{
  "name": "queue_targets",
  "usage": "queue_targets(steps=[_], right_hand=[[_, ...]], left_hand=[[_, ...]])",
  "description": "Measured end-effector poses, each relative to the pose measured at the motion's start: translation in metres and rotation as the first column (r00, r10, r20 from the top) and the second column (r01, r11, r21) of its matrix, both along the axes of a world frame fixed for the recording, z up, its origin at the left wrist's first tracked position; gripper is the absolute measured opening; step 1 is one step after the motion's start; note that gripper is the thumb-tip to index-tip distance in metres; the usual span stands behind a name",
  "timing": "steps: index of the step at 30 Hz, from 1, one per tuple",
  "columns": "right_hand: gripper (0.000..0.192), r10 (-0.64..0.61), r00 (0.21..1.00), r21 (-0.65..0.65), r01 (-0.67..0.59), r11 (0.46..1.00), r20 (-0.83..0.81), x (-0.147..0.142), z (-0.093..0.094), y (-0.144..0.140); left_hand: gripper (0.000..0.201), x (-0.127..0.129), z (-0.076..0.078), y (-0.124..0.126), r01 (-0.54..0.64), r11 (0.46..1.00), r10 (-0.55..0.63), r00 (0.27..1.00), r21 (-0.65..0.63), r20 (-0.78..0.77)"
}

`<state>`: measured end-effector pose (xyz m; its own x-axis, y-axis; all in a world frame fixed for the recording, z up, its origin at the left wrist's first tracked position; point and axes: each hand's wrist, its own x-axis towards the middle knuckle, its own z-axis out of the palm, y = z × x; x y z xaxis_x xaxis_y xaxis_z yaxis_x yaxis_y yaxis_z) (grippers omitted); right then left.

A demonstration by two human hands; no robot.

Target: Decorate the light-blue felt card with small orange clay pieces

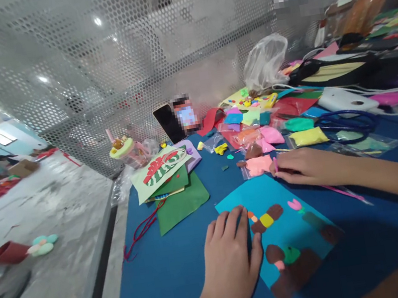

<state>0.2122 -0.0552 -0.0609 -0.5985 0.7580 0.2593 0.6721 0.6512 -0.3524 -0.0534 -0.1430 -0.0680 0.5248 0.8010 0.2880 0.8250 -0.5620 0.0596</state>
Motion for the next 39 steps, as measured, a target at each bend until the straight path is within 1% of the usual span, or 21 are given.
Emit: queue_targets(steps=[3,4,5,7,9,12,15,16,18,21,23,28,31,39], right_hand=[[0.032,-0.03,0.994,-0.074,0.023,0.997,-0.103,-0.013,0.006,-0.003],[0.031,-0.015,0.982,-0.147,-0.013,0.989,-0.188,-0.019,0.008,-0.005],[0.03,0.033,0.964,-0.226,-0.095,0.969,-0.265,-0.026,0.009,-0.006],[0.027,0.088,0.942,-0.363,-0.209,0.908,-0.324,-0.041,0.011,-0.007],[0.026,0.106,0.95,-0.449,-0.235,0.862,-0.294,-0.052,0.01,-0.005],[0.025,0.185,0.943,-0.498,-0.306,0.811,-0.277,-0.062,0.009,-0.001],[0.023,0.266,0.914,-0.521,-0.394,0.757,-0.306,-0.066,0.009,0.002],[0.021,0.278,0.908,-0.523,-0.409,0.747,-0.313,-0.066,0.009,0.002],[0.017,0.288,0.904,-0.518,-0.419,0.745,-0.317,-0.067,0.008,0.002],[0.013,0.289,0.914,-0.499,-0.4,0.769,-0.286,-0.068,0.006,0.0],[0.013,0.287,0.921,-0.488,-0.384,0.783,-0.265,-0.068,0.004,-0.001],[0.013,0.295,0.915,-0.46,-0.394,0.796,-0.274,-0.069,0.001,-0.001],[0.013,0.306,0.919,-0.439,-0.389,0.81,-0.249,-0.069,0.001,-0.002],[0.013,0.348,0.911,-0.405,-0.41,0.817,-0.222,-0.067,-0.001,-0.003]], left_hand=[[0.032,-0.001,-0.001,0.003,0.014,1.0,-0.014,1.0,0.009,0.017],[0.032,-0.001,-0.001,0.004,0.019,1.0,-0.02,1.0,0.019,0.023],[0.032,-0.001,-0.002,0.004,0.026,0.999,-0.026,0.999,0.031,0.027],[0.033,-0.003,-0.003,0.005,0.046,0.997,-0.048,0.998,0.066,0.027],[0.035,-0.004,-0.004,0.005,0.069,0.993,-0.07,0.998,0.098,0.006],[0.037,-0.006,-0.005,0.005,0.094,0.988,-0.09,0.995,0.124,-0.034],[0.036,-0.005,-0.006,0.005,0.092,0.99,-0.088,0.995,0.107,-0.044],[0.036,-0.004,-0.006,0.006,0.088,0.991,-0.084,0.996,0.103,-0.042],[0.035,-0.004,-0.007,0.007,0.082,0.992,-0.078,0.996,0.101,-0.038],[0.036,-0.004,-0.007,0.008,0.082,0.992,-0.078,0.996,0.096,-0.041],[0.036,-0.005,-0.007,0.007,0.084,0.993,-0.081,0.996,0.081,-0.039],[0.034,-0.004,-0.007,0.006,0.091,0.994,-0.09,0.996,0.057,-0.014],[0.035,-0.003,-0.007,0.007,0.088,0.995,-0.086,0.996,0.052,-0.031],[0.035,-0.002,-0.005,0.008,0.079,0.995,-0.078,0.996,0.054,-0.031]])
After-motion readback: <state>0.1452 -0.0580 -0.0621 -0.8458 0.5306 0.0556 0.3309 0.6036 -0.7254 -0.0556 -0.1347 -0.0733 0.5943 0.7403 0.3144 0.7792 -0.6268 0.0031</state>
